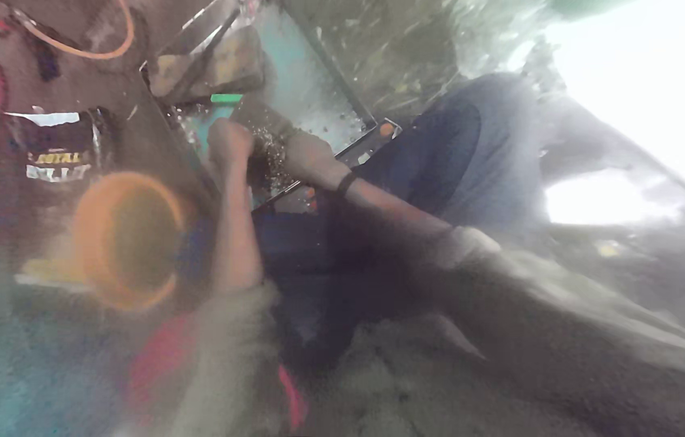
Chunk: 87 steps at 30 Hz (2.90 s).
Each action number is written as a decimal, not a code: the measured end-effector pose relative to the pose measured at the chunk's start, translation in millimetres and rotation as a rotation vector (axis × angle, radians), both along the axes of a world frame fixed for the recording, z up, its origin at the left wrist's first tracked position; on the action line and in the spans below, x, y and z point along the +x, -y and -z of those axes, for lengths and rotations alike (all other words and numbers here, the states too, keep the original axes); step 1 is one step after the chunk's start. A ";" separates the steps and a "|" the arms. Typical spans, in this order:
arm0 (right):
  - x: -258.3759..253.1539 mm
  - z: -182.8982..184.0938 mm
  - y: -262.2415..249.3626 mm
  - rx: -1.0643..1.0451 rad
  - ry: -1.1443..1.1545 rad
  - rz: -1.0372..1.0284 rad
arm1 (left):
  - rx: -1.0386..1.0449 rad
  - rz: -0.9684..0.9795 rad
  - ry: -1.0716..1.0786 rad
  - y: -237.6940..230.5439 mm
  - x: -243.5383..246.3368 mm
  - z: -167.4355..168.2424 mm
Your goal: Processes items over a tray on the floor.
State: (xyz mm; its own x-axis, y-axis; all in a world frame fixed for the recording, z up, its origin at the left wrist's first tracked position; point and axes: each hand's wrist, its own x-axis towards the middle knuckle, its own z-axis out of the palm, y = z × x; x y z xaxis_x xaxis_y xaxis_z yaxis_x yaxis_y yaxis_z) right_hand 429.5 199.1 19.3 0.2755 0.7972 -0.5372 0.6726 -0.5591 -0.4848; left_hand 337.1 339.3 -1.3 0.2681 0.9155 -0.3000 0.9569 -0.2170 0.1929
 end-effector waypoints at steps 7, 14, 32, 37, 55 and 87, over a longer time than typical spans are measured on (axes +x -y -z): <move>10.9 15.3 5.8 -0.062 -0.021 0.048 | 0.042 0.325 0.142 -6.4 -2.3 3.1; 2.0 18.0 5.5 -0.013 -0.029 -0.012 | 0.009 0.257 0.060 -3.7 -3.5 0.9; -28.9 23.4 -18.6 0.014 -0.064 0.056 | -0.026 0.091 -0.010 5.7 2.6 1.6; -30.5 23.0 -18.1 0.009 -0.061 0.058 | -0.026 0.067 -0.014 4.7 2.6 6.7; -33.5 48.2 -45.4 0.133 -0.070 0.020 | -0.041 0.072 -0.010 4.6 0.0 1.8; 30.1 34.4 48.8 0.126 -0.081 0.013 | 0.065 0.513 -0.025 41.2 26.9 13.0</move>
State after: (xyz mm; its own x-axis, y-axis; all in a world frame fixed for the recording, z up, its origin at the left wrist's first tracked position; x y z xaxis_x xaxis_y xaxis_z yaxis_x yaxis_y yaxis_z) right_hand 459.5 150.4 -15.1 0.2457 0.8564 -0.4542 0.6215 -0.4987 -0.6042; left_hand 364.0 298.1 -14.3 0.6810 0.6851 -0.2586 0.7283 -0.6705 0.1417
